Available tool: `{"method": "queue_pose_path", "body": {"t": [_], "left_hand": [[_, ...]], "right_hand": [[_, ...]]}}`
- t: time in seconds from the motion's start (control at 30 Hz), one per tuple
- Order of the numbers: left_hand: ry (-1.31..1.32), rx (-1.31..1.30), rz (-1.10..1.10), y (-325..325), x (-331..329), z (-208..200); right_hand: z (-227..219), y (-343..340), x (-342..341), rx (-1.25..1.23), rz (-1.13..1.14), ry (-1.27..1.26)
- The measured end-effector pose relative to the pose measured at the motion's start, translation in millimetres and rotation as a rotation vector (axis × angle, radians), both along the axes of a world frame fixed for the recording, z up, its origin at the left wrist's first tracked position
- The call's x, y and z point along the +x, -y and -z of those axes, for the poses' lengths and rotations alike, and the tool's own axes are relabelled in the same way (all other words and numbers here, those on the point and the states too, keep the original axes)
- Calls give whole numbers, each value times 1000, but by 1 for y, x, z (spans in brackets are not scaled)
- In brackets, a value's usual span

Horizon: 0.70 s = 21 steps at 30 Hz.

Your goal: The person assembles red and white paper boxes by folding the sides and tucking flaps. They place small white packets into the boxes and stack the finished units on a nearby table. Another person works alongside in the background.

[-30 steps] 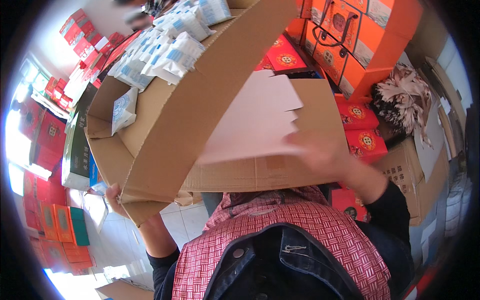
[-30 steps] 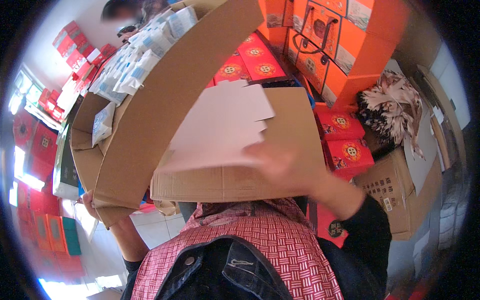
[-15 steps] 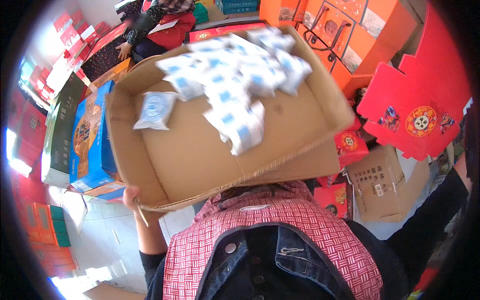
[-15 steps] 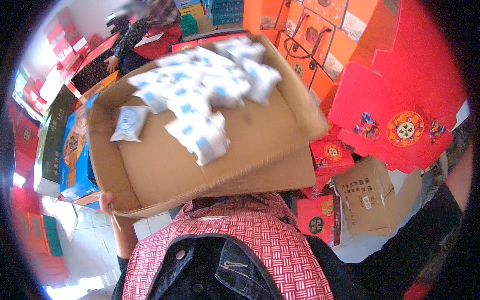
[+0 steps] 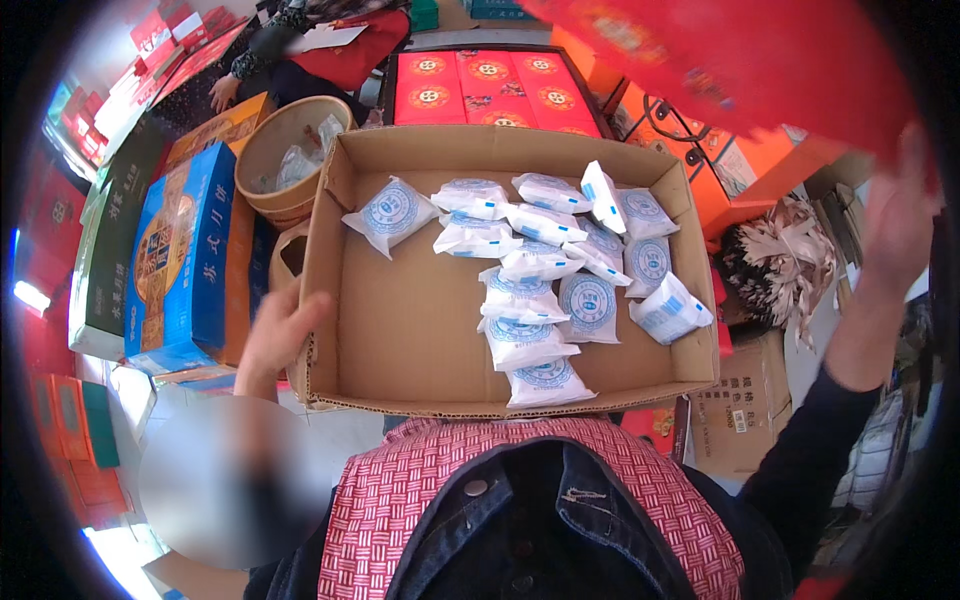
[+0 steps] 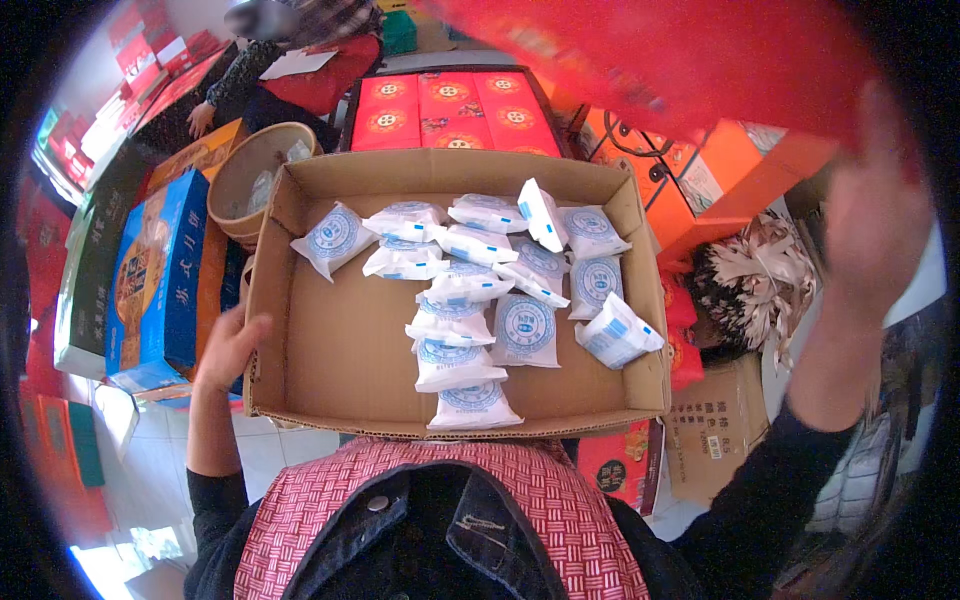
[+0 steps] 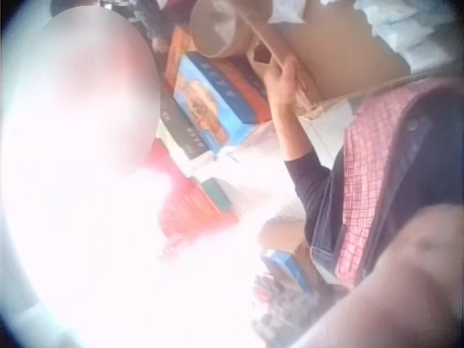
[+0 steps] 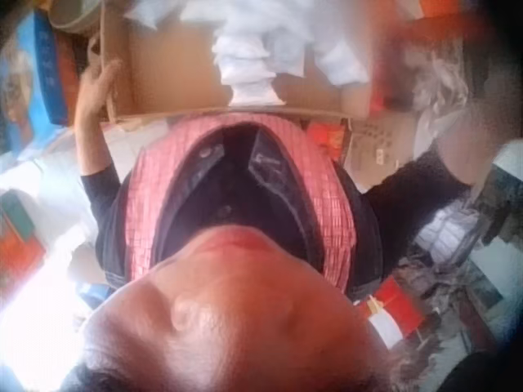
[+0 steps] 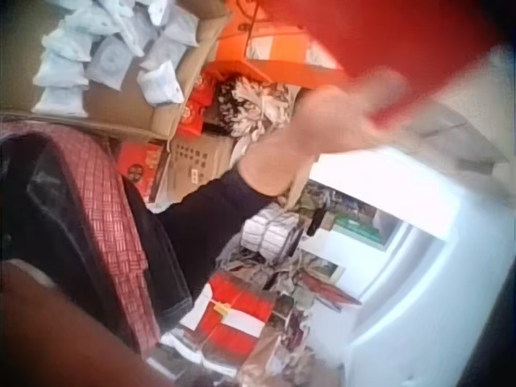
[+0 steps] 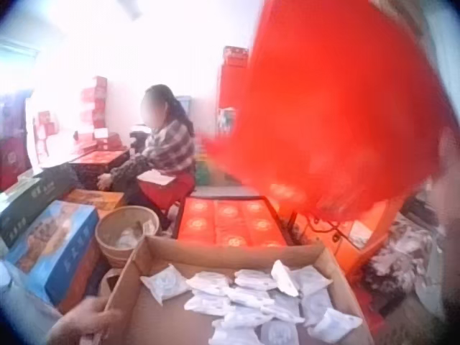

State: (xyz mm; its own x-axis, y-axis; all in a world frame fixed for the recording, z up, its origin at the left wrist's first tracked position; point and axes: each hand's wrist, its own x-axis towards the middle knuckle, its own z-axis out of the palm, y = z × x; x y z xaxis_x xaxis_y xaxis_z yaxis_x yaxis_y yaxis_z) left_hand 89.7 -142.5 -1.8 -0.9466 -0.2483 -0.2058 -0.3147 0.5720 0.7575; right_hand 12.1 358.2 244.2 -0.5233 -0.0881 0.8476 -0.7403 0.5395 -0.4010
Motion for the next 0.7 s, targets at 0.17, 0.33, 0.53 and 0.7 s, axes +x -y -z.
{"method": "queue_pose_path", "body": {"t": [0.17, 0.33, 0.53, 0.7], "left_hand": [[-591, -149, -44, -34, -12, -43], [-710, -312, 633, -94, -22, -74], [-465, -585, 979, -126, -28, -60], [-527, -656, 1013, -126, -31, -50]], "right_hand": [[131, 60, -6, 621, -717, 114], [206, 82, 6, 801, -599, 110], [162, 102, 0, 893, -694, 453], [174, 115, 2, 996, -526, 317]]}}
